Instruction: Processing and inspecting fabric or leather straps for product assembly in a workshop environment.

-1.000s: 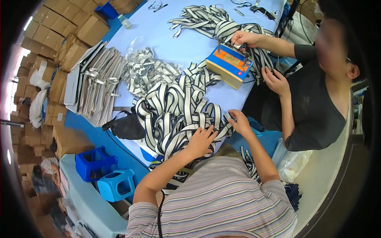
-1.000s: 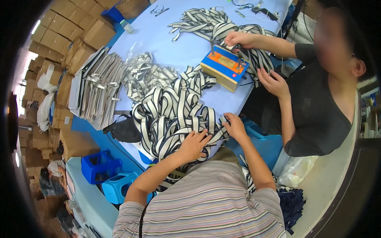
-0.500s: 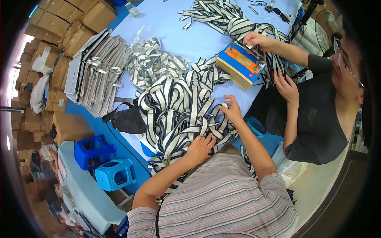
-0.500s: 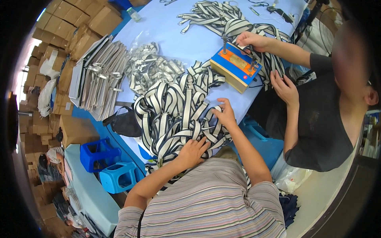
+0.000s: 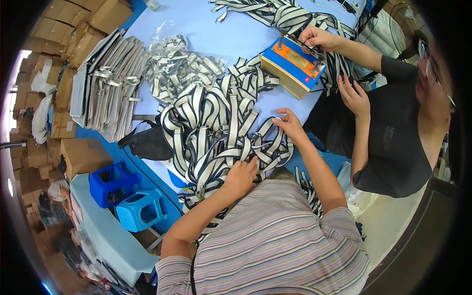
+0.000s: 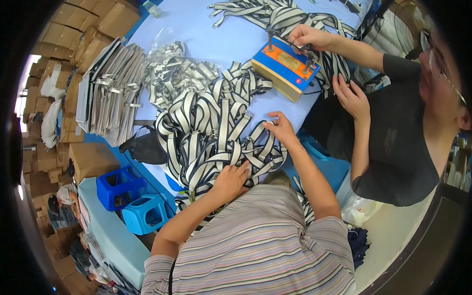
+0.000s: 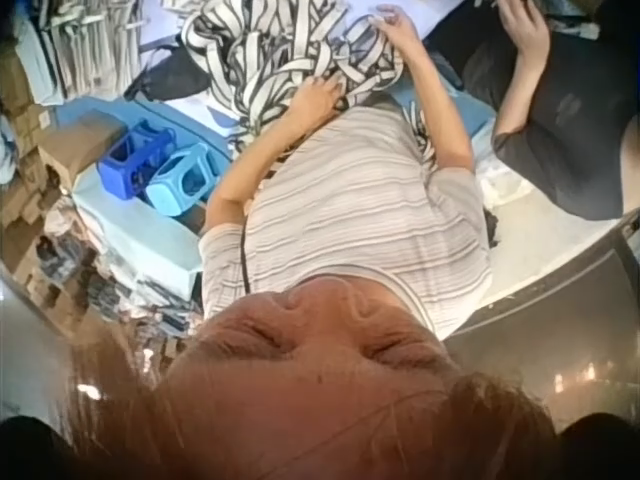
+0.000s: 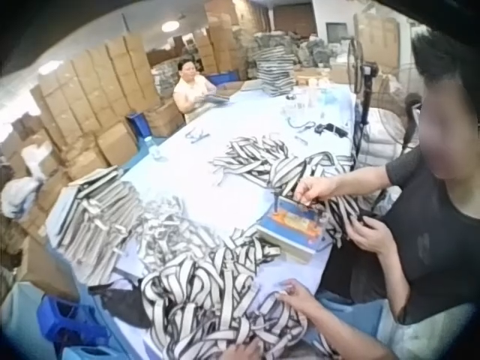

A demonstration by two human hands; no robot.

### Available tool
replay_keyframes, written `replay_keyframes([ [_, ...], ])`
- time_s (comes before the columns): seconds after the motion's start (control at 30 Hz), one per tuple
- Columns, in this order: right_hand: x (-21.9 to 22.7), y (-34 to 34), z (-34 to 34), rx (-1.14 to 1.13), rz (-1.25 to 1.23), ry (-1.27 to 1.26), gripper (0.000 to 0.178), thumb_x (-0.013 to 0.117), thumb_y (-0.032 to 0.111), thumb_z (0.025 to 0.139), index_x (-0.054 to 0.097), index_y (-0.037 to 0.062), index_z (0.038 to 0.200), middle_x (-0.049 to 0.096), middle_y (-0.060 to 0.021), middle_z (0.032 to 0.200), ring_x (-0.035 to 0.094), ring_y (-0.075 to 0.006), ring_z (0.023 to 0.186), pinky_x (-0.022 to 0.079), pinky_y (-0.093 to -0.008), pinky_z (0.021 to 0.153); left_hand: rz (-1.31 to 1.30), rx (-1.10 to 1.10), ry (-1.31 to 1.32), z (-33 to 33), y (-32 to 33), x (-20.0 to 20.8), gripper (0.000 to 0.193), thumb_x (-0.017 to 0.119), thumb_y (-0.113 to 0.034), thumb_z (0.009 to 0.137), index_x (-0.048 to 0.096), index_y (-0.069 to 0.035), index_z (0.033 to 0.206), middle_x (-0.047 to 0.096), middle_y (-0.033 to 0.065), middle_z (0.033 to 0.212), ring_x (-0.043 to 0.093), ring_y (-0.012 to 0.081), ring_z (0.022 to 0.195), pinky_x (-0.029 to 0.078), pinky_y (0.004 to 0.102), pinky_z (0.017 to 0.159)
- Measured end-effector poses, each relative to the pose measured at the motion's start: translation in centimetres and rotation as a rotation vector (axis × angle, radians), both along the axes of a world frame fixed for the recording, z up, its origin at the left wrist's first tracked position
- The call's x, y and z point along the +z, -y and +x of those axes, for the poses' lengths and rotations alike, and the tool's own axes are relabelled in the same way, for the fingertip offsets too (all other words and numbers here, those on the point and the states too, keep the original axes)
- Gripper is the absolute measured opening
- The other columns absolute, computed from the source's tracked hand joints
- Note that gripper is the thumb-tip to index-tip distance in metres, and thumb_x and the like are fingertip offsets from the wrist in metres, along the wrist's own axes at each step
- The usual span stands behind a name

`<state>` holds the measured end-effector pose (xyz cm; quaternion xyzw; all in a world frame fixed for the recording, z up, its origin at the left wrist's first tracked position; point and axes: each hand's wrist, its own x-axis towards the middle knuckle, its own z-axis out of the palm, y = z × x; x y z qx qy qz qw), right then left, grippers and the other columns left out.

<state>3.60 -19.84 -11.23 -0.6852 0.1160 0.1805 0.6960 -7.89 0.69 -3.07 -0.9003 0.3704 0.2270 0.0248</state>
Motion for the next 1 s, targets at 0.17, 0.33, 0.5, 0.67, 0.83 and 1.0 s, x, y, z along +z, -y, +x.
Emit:
replay_keyframes([
  [0.17, -0.1, -0.1, -0.1, 0.169, -0.487, 0.182, 0.031, 0.063, 0.024, 0.072, 0.053, 0.0073, 0.096, 0.054, -0.0088, 0.072, 0.054, -0.0241, 0.066, 0.042, -0.0338, 0.058, 0.038, -0.029, -0.001, -0.2, -0.2, 0.0, 0.058, 0.06, -0.037, 0.072, 0.045, -0.005, 0.117, 0.034, 0.0101, 0.129, 0.046, 0.018, 0.092, 0.032, 0.0281, 0.08],
  [0.33, 2.7, -2.4, 1.0, 0.256, -0.899, 0.442, 0.029, 0.064, 0.023, 0.069, 0.054, 0.0087, 0.093, 0.055, -0.0105, 0.083, 0.052, -0.0285, 0.083, 0.041, -0.0385, 0.068, 0.047, -0.011, -0.01, -0.5, 0.0, 0.1, 0.059, 0.061, -0.037, 0.07, 0.045, -0.005, 0.116, 0.034, 0.0093, 0.129, 0.046, 0.017, 0.091, 0.032, 0.0277, 0.08],
  [0.5, 0.8, -6.1, 2.7, 0.197, -0.942, 0.393, 0.029, 0.067, 0.02, 0.064, 0.054, 0.0065, 0.086, 0.052, -0.0114, 0.088, 0.053, -0.0285, 0.081, 0.041, -0.0406, 0.071, -0.083, 0.042, 0.018, -0.3, 0.0, 0.1, 0.058, 0.062, -0.039, 0.069, 0.047, -0.007, 0.115, 0.038, 0.0097, 0.126, 0.048, 0.0169, 0.088, 0.033, 0.0283, 0.079],
  [0.67, -0.5, -6.3, 3.2, 0.117, -0.966, 0.48, 0.026, 0.069, 0.016, 0.062, 0.052, 0.0049, 0.078, 0.053, -0.0108, 0.081, 0.054, -0.0286, 0.076, 0.042, -0.0393, 0.065, -0.39, 0.186, -0.15, 0.9, -0.5, 0.9, 0.051, 0.063, -0.036, 0.069, 0.051, -0.008, 0.11, 0.044, 0.0138, 0.119, 0.051, 0.0235, 0.095, 0.036, 0.0317, 0.079],
  [0.83, 1.0, -4.4, 2.3, 0.109, -0.544, 0.369, 0.017, 0.065, 0.011, 0.067, 0.049, 0.0047, 0.07, 0.054, -0.0075, 0.065, 0.052, -0.0209, 0.059, 0.042, -0.0309, 0.056, -0.919, 0.609, -0.527, 4.1, -0.5, 2.7, 0.025, 0.062, -0.01, 0.072, 0.059, -0.003, 0.096, 0.057, 0.0131, 0.098, 0.056, 0.0249, 0.087, 0.045, 0.0305, 0.073],
  [1.0, 7.9, -3.7, -0.9, 0.188, -0.053, 0.455, 0.012, 0.062, 0.007, 0.071, 0.053, 0.001, 0.074, 0.055, -0.0038, 0.066, 0.053, -0.0104, 0.063, 0.043, -0.024, 0.059, -1.012, 0.638, 0.2, 7.1, 0.0, 3.8, 0.05, 0.062, -0.017, 0.072, 0.043, -0.002, 0.116, 0.046, 0.0185, 0.115, 0.044, 0.033, 0.104, 0.034, 0.0373, 0.089],
])
